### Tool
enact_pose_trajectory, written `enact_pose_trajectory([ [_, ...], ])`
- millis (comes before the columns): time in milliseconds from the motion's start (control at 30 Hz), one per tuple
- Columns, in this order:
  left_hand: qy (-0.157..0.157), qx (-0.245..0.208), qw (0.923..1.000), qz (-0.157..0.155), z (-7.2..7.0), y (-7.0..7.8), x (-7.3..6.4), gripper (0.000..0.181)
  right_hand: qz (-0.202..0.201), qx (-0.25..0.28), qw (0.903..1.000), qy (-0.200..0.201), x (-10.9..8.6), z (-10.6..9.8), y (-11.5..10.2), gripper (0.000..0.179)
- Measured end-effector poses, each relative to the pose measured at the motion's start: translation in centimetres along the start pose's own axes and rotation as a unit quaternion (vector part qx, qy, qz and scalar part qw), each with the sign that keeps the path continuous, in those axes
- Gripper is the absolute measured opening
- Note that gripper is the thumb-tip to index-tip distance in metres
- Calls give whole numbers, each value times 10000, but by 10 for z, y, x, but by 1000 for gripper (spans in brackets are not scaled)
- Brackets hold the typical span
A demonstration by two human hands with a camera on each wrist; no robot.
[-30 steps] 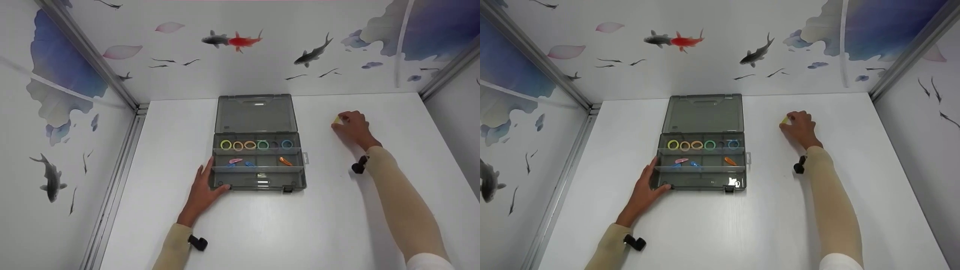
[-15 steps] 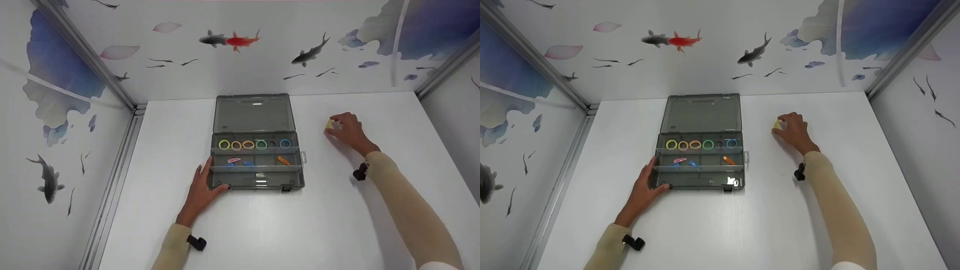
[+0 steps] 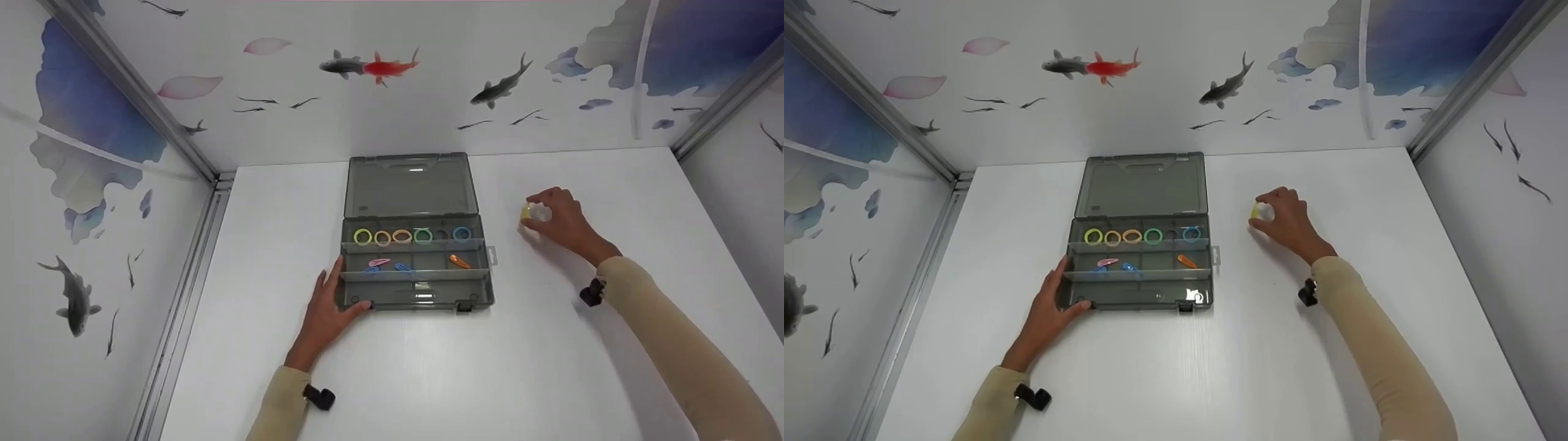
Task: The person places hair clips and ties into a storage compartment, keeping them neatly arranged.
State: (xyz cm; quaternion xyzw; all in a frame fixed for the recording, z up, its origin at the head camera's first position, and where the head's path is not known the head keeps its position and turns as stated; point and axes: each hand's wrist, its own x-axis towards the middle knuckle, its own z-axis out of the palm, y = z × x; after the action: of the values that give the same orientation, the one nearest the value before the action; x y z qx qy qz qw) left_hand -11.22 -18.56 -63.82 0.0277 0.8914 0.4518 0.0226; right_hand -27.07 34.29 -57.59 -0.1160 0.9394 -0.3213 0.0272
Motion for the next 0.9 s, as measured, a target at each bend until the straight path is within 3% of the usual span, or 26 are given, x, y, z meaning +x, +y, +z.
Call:
enact_pose_trajectory([
  [600,22,11,9999,133,0,-2,0,111,-1090,-165,9937,203,-18,3,-35,50],
  [900,52,26,9998,189,0,-2,0,112,-1459,-186,9891,54,-25,12,-47,51],
])
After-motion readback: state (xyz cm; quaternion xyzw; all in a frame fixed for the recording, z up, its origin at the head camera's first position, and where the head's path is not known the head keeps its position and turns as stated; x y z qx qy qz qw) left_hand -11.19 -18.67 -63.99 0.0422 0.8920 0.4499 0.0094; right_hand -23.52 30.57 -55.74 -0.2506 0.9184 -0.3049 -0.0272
